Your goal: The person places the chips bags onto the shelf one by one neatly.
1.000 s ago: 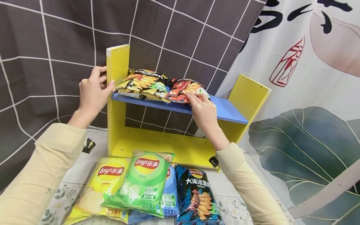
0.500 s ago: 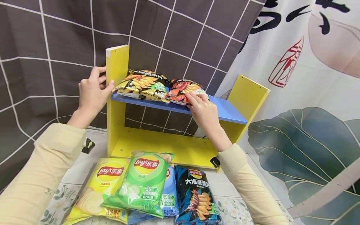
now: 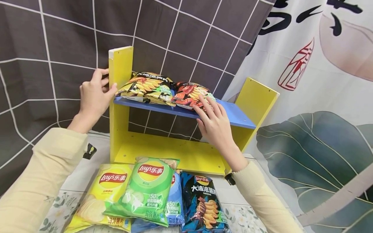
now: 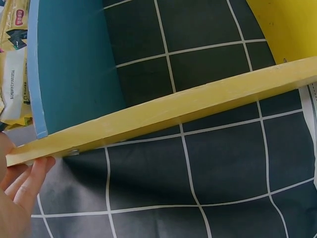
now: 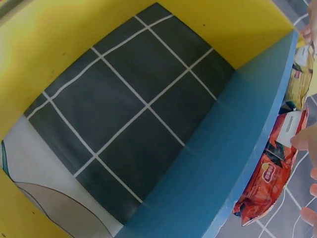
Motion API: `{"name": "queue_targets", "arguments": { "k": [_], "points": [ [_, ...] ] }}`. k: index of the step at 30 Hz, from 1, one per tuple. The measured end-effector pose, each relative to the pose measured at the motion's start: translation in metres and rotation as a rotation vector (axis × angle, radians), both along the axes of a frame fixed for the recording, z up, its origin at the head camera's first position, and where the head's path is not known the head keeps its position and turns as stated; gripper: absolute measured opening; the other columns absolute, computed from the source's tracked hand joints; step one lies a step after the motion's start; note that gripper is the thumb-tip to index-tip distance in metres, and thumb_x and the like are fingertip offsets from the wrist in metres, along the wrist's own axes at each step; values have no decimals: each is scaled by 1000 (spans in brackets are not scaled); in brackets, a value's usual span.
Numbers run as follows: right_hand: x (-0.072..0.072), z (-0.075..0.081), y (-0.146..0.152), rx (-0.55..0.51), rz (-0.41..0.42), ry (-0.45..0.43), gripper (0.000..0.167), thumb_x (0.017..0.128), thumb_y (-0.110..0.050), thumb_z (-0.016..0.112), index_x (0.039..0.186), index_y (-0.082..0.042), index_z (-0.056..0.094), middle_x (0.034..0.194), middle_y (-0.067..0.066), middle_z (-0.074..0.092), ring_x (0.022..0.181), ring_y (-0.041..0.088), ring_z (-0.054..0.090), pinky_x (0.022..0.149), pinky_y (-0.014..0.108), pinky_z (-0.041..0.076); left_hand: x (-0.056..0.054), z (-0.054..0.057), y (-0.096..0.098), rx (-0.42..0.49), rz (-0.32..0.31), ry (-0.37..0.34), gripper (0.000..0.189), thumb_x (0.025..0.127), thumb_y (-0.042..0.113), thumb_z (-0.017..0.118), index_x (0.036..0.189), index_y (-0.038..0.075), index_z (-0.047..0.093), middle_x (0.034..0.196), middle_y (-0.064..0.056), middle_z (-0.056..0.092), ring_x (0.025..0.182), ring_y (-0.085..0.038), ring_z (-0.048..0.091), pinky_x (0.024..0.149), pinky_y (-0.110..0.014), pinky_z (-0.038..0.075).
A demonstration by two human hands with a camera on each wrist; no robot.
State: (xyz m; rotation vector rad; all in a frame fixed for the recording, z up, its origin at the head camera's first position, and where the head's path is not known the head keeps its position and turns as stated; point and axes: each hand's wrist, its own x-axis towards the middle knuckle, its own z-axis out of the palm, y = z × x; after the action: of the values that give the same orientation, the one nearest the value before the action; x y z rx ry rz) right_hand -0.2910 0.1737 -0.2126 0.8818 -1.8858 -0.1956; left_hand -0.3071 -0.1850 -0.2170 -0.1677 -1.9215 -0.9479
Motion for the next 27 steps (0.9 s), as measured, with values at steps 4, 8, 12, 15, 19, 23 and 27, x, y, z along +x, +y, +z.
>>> {"name": "queue_targets", "arguments": {
  "k": [4, 8, 12, 15, 19, 23, 27],
  "points": [
    [9, -7, 3, 19, 29, 33, 44, 84, -15, 67, 127, -10, 61, 142, 15, 52, 132, 34, 46, 104, 51, 41, 1, 0, 0, -4, 0, -9, 41, 90, 13, 62, 127, 0, 53, 120, -22, 63, 96, -40, 68, 86, -51, 54],
    [17, -18, 2, 38, 52, 51, 41, 85, -16, 65, 125, -10, 63, 139, 14, 55, 131, 32, 48, 103, 50, 43, 0, 0, -1, -4, 6, -6, 41, 90, 13, 62, 127, 0, 53, 119, -23, 63, 95, -40, 68, 87, -51, 53],
    [28, -32, 2, 54, 70, 52, 34, 94, -20, 53, 125, -12, 63, 137, 12, 57, 130, 32, 50, 105, 49, 42, -1, 1, -1, -4, 5, -8, 41, 90, 13, 61, 127, -1, 52, 119, -23, 62, 96, -40, 68, 87, -51, 53],
    [38, -44, 3, 65, 94, 55, 34, 98, -23, 47, 126, -12, 63, 136, 12, 59, 130, 32, 50, 107, 48, 41, 0, 1, -2, -7, 2, -13, 41, 90, 13, 61, 127, -1, 52, 120, -24, 62, 96, -41, 68, 86, -51, 54],
    [52, -57, 5, 88, 118, 61, 35, 97, -22, 46, 126, -11, 62, 133, 11, 61, 129, 32, 51, 104, 46, 44, 2, -1, -2, -10, -5, -18, 40, 90, 13, 61, 127, -1, 52, 120, -24, 62, 96, -41, 68, 85, -52, 54],
    [63, -71, 10, 109, 146, 41, 36, 97, -21, 43, 126, -9, 62, 129, 10, 64, 125, 33, 54, 97, 45, 49, 1, -1, -2, -9, -6, -9, 40, 90, 14, 61, 127, 0, 53, 119, -24, 63, 95, -40, 68, 86, -52, 54],
    [74, -88, 16, 148, 145, -5, 37, 98, -22, 41, 126, -9, 61, 126, 9, 65, 124, 32, 56, 93, 44, 51, 0, 0, -1, -3, -7, -2, 40, 90, 14, 61, 126, 0, 53, 118, -22, 63, 94, -40, 69, 87, -51, 53]
  ]
}}
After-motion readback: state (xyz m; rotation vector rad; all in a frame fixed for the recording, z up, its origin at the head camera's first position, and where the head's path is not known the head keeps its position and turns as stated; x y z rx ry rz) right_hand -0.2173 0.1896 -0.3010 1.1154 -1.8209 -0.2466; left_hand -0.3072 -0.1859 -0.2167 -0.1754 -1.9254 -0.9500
